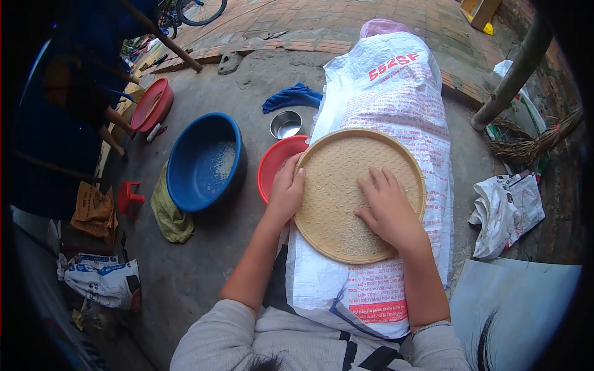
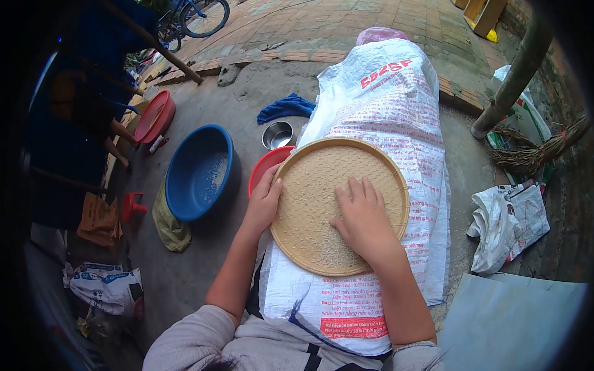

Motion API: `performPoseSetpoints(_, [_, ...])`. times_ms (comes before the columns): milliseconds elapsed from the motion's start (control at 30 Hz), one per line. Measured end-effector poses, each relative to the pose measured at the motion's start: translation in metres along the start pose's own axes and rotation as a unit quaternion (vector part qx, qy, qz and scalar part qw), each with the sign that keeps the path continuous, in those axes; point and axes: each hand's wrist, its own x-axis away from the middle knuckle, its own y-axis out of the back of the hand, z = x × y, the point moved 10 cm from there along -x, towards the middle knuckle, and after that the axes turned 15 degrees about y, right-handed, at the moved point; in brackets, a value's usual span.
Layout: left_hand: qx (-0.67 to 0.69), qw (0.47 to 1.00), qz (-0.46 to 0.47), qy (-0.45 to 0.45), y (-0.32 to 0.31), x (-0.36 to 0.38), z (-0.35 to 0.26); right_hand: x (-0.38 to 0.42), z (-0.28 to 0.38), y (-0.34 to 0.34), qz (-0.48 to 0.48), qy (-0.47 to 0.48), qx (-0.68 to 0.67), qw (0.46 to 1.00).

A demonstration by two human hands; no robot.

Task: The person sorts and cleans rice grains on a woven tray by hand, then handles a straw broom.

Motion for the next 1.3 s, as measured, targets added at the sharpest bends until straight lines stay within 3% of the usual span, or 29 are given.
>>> performPoseSetpoints(100, [0.028, 1.0, -0.009, 0.012, 0.004, 0.003, -0.007, -0.007, 0.017, 0.009, -0.028, 0.059, -0.052, 0.996])
performPoseSetpoints(167, [-0.117, 0.99, -0.079, -0.03, 0.011, 0.011, -0.026, -0.011, 0.018, -0.004, 0.042, 0.053, -0.134, 0.989])
performPoseSetpoints(300, [-0.252, 0.947, -0.157, -0.123, 0.011, 0.026, -0.067, -0.012, 0.015, -0.007, 0.021, 0.047, -0.192, 0.98])
performPoseSetpoints(367, [-0.041, 0.989, -0.064, -0.129, 0.006, 0.025, -0.082, -0.011, 0.012, -0.003, 0.004, 0.04, -0.198, 0.979])
performPoseSetpoints(400, [-0.04, 0.989, -0.063, -0.13, -0.001, 0.026, -0.09, -0.012, 0.013, -0.002, 0.004, 0.039, -0.197, 0.98])
performPoseSetpoints(433, [0.124, 0.991, 0.026, -0.034, -0.016, 0.018, -0.08, -0.013, 0.01, 0.012, -0.056, 0.03, -0.209, 0.976])
performPoseSetpoints(467, [0.283, 0.95, 0.114, 0.062, -0.037, 0.014, -0.069, -0.013, 0.007, 0.026, -0.117, 0.021, -0.22, 0.968])
performPoseSetpoints(500, [0.285, 0.95, 0.114, 0.06, -0.042, 0.011, -0.073, -0.017, 0.01, 0.031, -0.117, 0.022, -0.218, 0.969])
performPoseSetpoints(533, [0.404, 0.874, 0.217, 0.162, -0.069, 0.012, -0.066, -0.015, 0.006, 0.052, -0.21, 0.007, -0.232, 0.95])
performPoseSetpoints(567, [0.506, 0.762, 0.312, 0.257, -0.097, 0.022, -0.065, -0.009, 0.001, 0.069, -0.302, -0.007, -0.243, 0.922])
performPoseSetpoints(600, [0.508, 0.761, 0.314, 0.255, -0.103, 0.02, -0.063, -0.01, 0.002, 0.07, -0.302, -0.005, -0.24, 0.923])
performPoseSetpoints(667, [0.586, 0.632, 0.435, 0.26, -0.13, 0.031, -0.068, -0.013, 0.008, 0.07, -0.292, 0.024, -0.223, 0.93])
performPoseSetpoints(733, [0.597, 0.632, 0.434, 0.237, -0.125, 0.028, -0.074, -0.015, 0.012, 0.064, -0.278, 0.049, -0.199, 0.939])
performPoseSetpoints(800, [0.602, 0.664, 0.324, 0.302, -0.111, 0.018, -0.052, -0.002, 0.008, 0.08, -0.335, -0.004, -0.046, 0.941])
performPoseSetpoints(867, [0.624, 0.652, 0.306, 0.303, -0.102, 0.01, -0.042, 0.004, -0.012, 0.075, -0.329, -0.041, -0.059, 0.942])
performPoseSetpoints(967, [0.679, 0.627, 0.283, 0.257, -0.091, -0.003, -0.038, -0.001, -0.026, 0.044, -0.195, -0.066, -0.091, 0.974])
performPoseSetpoints(1000, [0.68, 0.626, 0.284, 0.255, -0.091, -0.003, -0.039, 0.002, -0.024, 0.041, -0.195, -0.065, -0.089, 0.975])
performPoseSetpoints(1067, [0.66, 0.655, 0.285, 0.232, -0.089, -0.006, -0.041, -0.006, -0.003, 0.016, -0.061, 0.006, -0.056, 0.997])
performPoseSetpoints(1233, [0.633, 0.694, 0.266, 0.214, -0.084, -0.008, -0.04, -0.013, 0.016, 0.009, -0.008, 0.038, -0.057, 0.998])
performPoseSetpoints(1300, [0.615, 0.715, 0.26, 0.207, -0.084, -0.01, -0.038, -0.015, 0.021, -0.001, 0.001, 0.053, -0.12, 0.991])
